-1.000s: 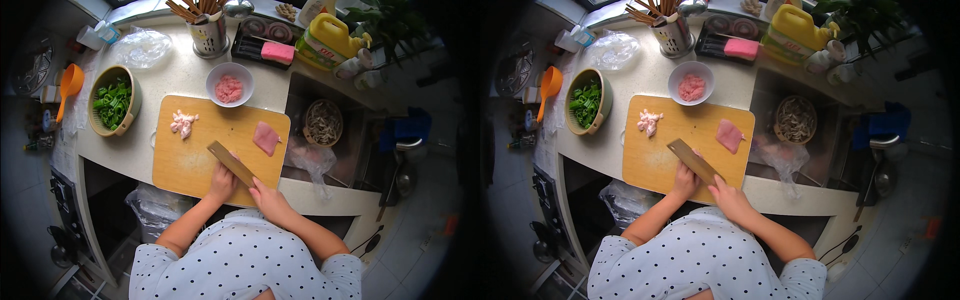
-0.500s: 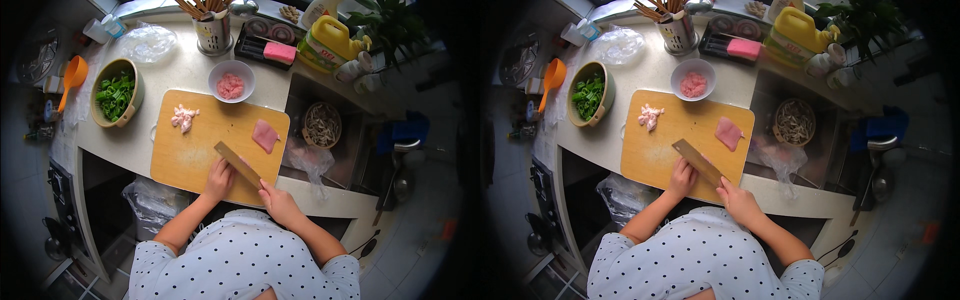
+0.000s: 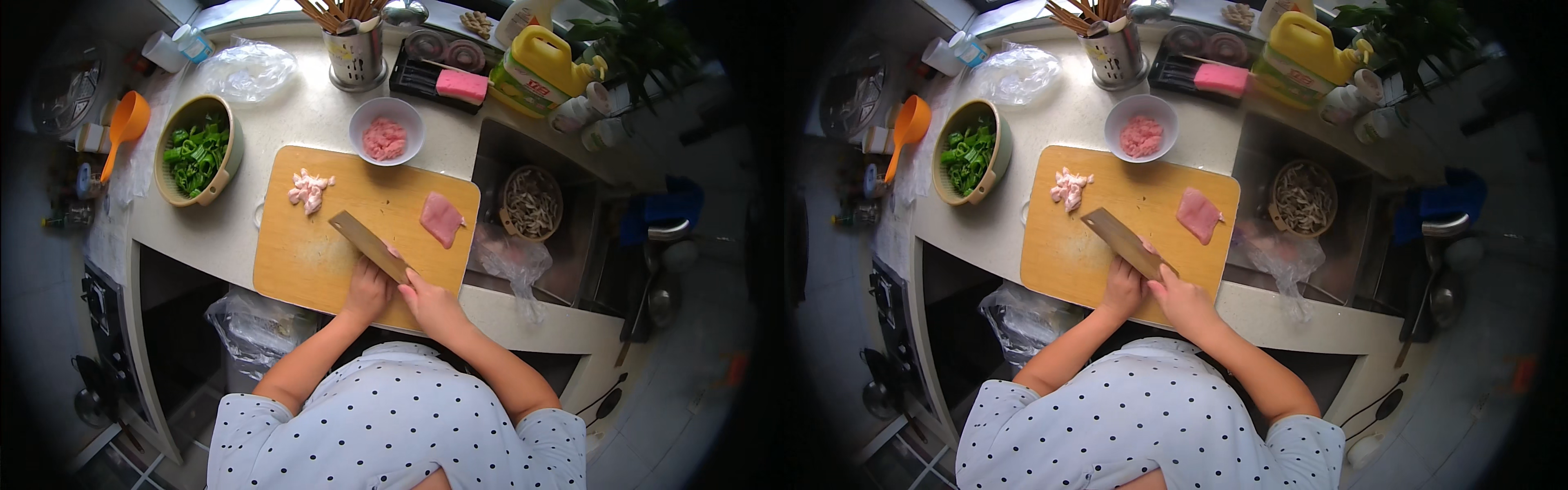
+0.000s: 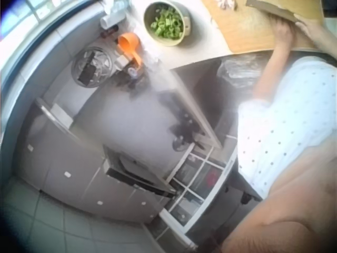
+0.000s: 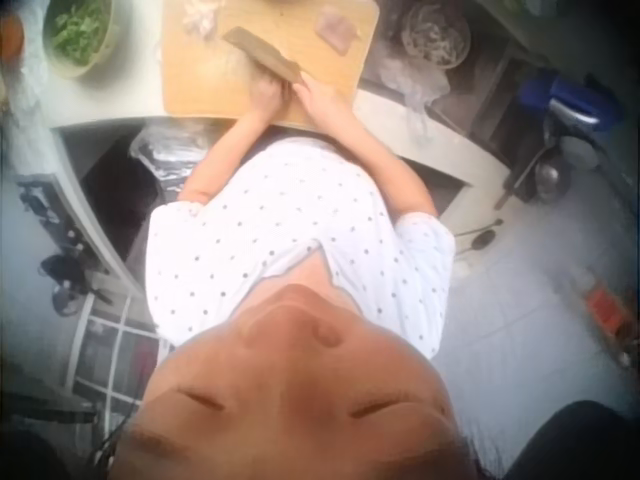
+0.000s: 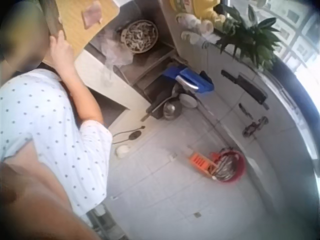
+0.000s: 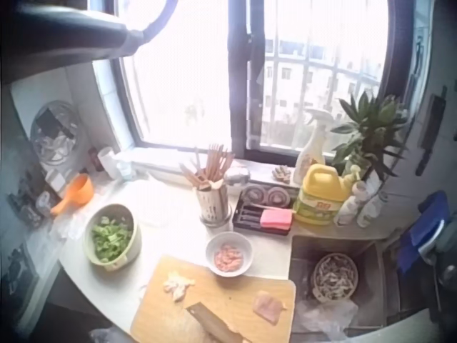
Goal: The person uses a cleaver to slice and mince pieces of raw meat on a wooden cutting board. They repeatedly gather the minced meat and transfer it into a small white bowl. A bowl of green vegetables and other kitchen items are visible on the counter.
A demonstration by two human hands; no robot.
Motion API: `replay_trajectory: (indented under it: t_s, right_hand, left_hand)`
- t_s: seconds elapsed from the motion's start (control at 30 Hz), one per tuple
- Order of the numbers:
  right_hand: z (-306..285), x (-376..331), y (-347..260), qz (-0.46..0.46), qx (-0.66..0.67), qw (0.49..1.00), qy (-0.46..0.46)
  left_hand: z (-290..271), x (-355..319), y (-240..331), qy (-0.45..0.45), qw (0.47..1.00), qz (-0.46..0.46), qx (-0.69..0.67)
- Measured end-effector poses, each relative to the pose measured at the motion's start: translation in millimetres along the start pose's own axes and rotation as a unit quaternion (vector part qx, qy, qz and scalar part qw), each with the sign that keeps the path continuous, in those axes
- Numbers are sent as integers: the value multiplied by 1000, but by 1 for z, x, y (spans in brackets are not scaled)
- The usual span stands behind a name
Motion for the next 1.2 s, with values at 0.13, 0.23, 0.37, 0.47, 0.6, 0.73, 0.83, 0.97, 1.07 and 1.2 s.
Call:
replay_trajectory:
  t_s: [0.13, 0.23, 0.37, 0.47, 0.6, 0.73, 0.83, 0.97, 1.07, 1.2]
  right_hand:
    - [-12, -30, 19, 9, 6, 1000, -2]
    - [-1, -18, 3, 18, -17, 1000, -9]
    - [3, 6, 6, -56, 16, 997, 52]
    - [-17, -16, 28, 9, 49, 996, 74]
    - [-31, -40, 23, 20, 34, 999, 28]
    - [-29, -54, 6, 32, -43, 997, -52]
    - [-20, -51, 7, 25, -46, 998, -43]
    - [6, 3, -6, -7, -48, 999, -13]
    - [7, 17, -7, -37, 7, 999, 17]
    - [-21, -19, 32, 20, 55, 998, 12]
  left_hand:
    - [8, -11, -8, 22, 999, -8, 44]
    - [5, -7, -6, 22, 1000, 4, 8]
    - [-3, -2, 0, 13, 1000, 0, 6]
    - [-7, -4, -1, 29, 999, 0, -21]
    - [-11, -9, 0, 46, 999, 2, -25]
    - [-9, -8, 1, 20, 1000, -6, -4]
    - [-3, -13, -4, 19, 1000, -10, 15]
    - [-3, -6, 2, 31, 999, 15, 15]
    - [-3, -8, -3, 36, 999, -5, 8]
    - [-10, -11, 2, 48, 999, -2, -4]
Point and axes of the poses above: each hand's wrist, its own x-axis towards the middle knuckle, its own z-axis out of the palm, y = z × x, the point moved 3 cm from there along x, towards the middle knuckle, and after that the axes turned 2 degrees about -z, right-handed, at the moved point
